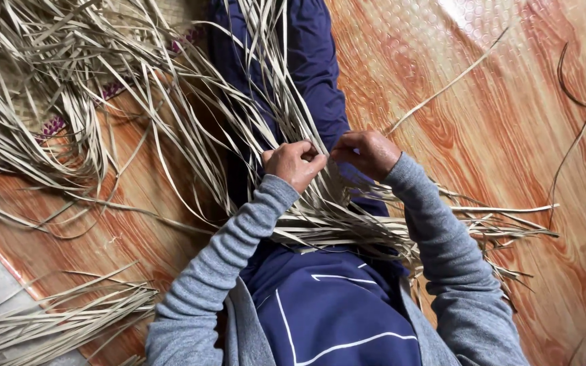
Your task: Weaving dried plant fibers together to create a mat
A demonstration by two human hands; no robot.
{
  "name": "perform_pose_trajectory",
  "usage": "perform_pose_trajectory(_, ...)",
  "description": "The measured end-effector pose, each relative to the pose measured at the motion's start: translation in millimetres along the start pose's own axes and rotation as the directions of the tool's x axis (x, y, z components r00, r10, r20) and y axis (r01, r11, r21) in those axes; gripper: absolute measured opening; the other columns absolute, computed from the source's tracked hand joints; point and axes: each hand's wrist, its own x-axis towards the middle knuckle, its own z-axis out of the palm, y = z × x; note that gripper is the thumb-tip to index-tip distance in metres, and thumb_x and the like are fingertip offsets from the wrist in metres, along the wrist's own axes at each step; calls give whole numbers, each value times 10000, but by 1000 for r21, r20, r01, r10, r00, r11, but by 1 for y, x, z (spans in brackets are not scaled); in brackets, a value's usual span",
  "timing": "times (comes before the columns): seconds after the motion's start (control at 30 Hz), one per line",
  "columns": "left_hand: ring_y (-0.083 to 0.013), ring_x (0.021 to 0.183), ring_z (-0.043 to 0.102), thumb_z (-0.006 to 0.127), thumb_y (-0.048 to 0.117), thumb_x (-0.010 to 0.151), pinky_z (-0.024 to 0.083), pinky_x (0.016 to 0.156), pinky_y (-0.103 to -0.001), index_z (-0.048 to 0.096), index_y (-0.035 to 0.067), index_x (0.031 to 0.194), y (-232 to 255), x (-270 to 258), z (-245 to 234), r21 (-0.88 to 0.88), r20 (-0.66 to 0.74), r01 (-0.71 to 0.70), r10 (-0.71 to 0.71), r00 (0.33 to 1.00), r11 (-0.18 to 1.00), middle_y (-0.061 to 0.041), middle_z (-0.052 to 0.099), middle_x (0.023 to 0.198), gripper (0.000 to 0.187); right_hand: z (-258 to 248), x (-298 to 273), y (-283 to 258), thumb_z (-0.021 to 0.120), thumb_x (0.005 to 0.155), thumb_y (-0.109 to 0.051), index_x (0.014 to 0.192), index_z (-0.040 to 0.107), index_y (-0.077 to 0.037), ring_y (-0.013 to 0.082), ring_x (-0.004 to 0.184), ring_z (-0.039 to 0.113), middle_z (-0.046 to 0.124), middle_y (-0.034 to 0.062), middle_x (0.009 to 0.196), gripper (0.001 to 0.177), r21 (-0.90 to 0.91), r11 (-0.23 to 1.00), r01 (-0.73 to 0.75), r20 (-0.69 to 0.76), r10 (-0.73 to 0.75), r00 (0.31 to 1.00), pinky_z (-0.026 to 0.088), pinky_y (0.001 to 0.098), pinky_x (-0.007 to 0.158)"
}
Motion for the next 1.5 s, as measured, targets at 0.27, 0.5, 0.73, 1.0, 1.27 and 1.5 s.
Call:
perform_pose_trajectory(0.27,-144,1020,725,670,560,797,466,905,-290,752,354,919,-18,3,7,36,93,56,-60,994,998,148,777,858,252,-6,22,-15,759,950,-376,950,736,-198,284,906,650,660,30,932,180,-191,981,29,-119,-52,991,493,429,745)
perform_pose_trajectory(0.5,-158,1045,721,655,535,784,434,926,-294,749,401,927,-13,4,3,68,133,121,-129,983,990,147,778,888,218,-3,27,-41,784,867,-257,960,756,-185,282,747,726,714,44,734,121,11,994,-111,-81,111,991,557,427,754)
perform_pose_trajectory(0.73,-163,1057,726,681,506,790,436,936,-274,762,418,969,-15,4,9,-35,141,105,-99,985,994,152,785,910,216,9,2,-25,756,938,-240,965,714,-172,139,753,768,773,-4,726,85,238,969,-70,-161,111,981,556,275,760)
perform_pose_trajectory(1.0,-175,1069,723,673,514,794,444,949,-278,772,383,931,-12,4,1,-62,154,104,-93,984,993,138,789,910,214,54,-33,-20,788,840,-36,912,672,-51,302,917,750,760,145,970,137,262,915,307,-520,-134,844,567,401,875)
perform_pose_trajectory(1.27,-204,1077,725,633,608,814,434,968,-303,786,348,947,14,-4,-11,60,174,55,-65,983,997,107,797,917,330,74,-38,-9,810,833,-62,877,687,-97,337,949,732,774,101,975,136,39,938,343,-592,-255,764,529,440,954)
perform_pose_trajectory(1.5,-242,1040,721,639,601,804,499,949,-368,780,266,881,1,3,-3,120,124,22,-37,992,993,44,795,901,371,88,-107,-28,795,866,-5,1169,634,-79,308,866,716,739,154,901,351,310,903,297,-728,25,685,449,457,961)
